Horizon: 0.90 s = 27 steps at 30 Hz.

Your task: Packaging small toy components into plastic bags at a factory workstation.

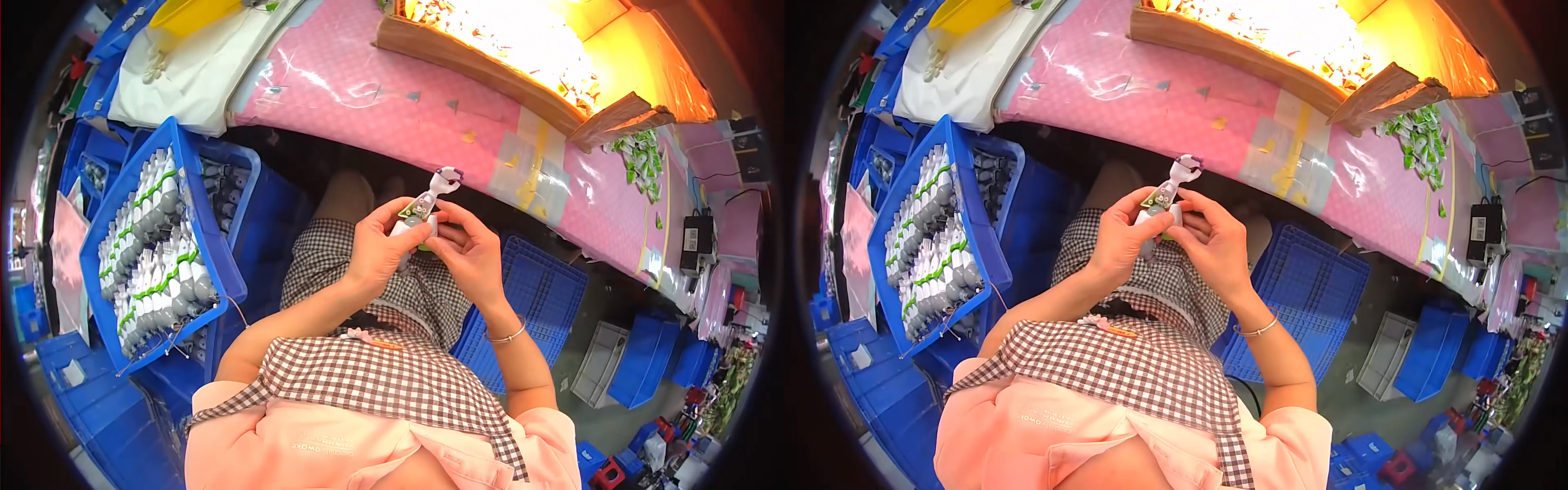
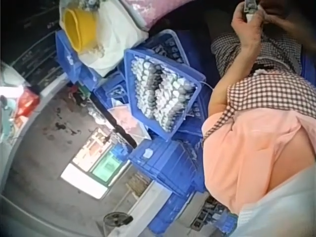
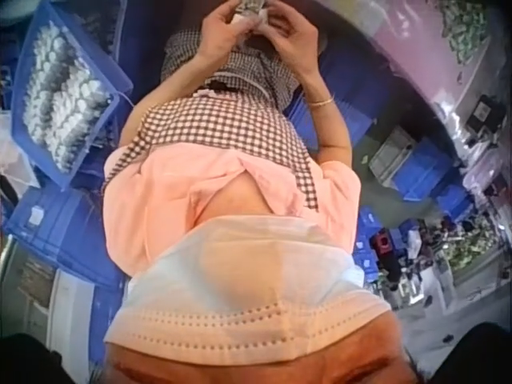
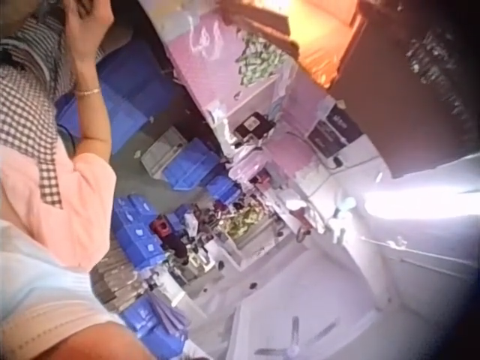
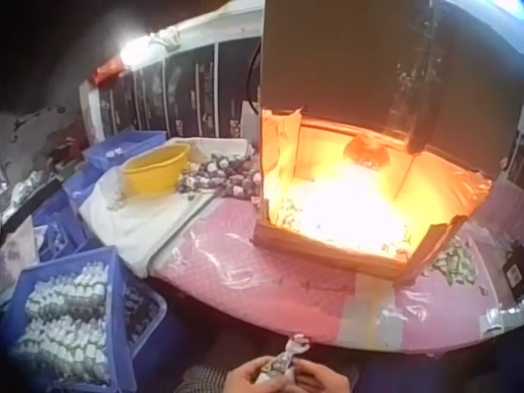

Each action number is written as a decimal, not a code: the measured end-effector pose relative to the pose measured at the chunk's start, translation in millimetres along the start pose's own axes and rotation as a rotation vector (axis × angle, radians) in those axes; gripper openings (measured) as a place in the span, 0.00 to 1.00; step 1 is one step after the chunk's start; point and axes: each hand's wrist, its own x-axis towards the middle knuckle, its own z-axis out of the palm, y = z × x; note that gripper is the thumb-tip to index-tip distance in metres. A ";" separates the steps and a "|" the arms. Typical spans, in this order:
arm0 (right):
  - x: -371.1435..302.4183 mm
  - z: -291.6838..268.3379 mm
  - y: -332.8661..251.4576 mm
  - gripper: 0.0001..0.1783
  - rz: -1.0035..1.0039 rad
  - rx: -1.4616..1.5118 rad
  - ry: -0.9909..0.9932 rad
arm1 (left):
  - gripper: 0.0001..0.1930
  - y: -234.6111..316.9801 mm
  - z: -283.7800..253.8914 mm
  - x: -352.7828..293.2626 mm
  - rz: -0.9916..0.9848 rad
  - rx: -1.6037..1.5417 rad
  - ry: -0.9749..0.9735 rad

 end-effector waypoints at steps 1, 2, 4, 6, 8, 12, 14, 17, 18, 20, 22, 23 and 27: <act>0.2 1.9 -3.3 0.28 -0.072 -0.120 -0.044 | 0.17 -2.2 -3.3 0.7 -0.006 0.006 -0.007; 0.6 3.3 -5.9 0.28 -0.144 -0.241 -0.091 | 0.17 -1.6 -2.9 -0.1 -0.008 0.003 -0.009; -0.3 4.7 -6.2 0.30 -0.138 -0.251 -0.072 | 0.17 1.6 -0.5 -2.9 -0.003 -0.055 0.019; -2.3 3.9 -5.1 0.30 -0.271 -0.461 -0.093 | 0.17 5.9 -1.0 -3.3 -0.023 -0.089 -0.001; -6.7 3.3 -6.8 0.30 -0.310 -0.533 -0.121 | 0.18 6.6 -3.3 -3.2 -0.041 -0.124 -0.018; -7.3 3.9 -17.8 0.29 -0.236 -0.595 -0.187 | 0.19 -2.1 -8.7 -2.5 -0.074 -0.117 -0.048; -6.9 -3.4 -13.9 0.29 -0.091 -0.335 -0.081 | 0.19 -4.4 -8.8 -4.5 -0.075 -0.100 -0.067; -3.5 0.4 -18.3 0.29 -0.111 -0.198 0.042 | 0.20 -6.6 -5.3 -9.5 0.051 -0.016 -0.061; -4.4 4.7 -17.3 0.29 -0.095 -0.137 0.050 | 0.22 -9.5 -3.6 -9.3 0.140 0.033 -0.062; -6.3 9.8 -12.3 0.29 -0.135 -0.199 0.073 | 0.24 -9.0 -1.6 -10.4 0.227 0.083 -0.067; -6.9 9.3 -8.5 0.29 -0.173 -0.264 0.098 | 0.27 -2.0 0.4 -12.8 0.238 0.301 -0.107; -6.5 9.3 -6.2 0.29 -0.231 -0.279 0.106 | 0.27 -1.5 0.0 -13.4 0.241 0.306 -0.103; -7.0 12.3 -9.3 0.28 -0.292 -0.276 0.130 | 0.27 -1.1 0.3 -14.7 0.279 0.343 -0.105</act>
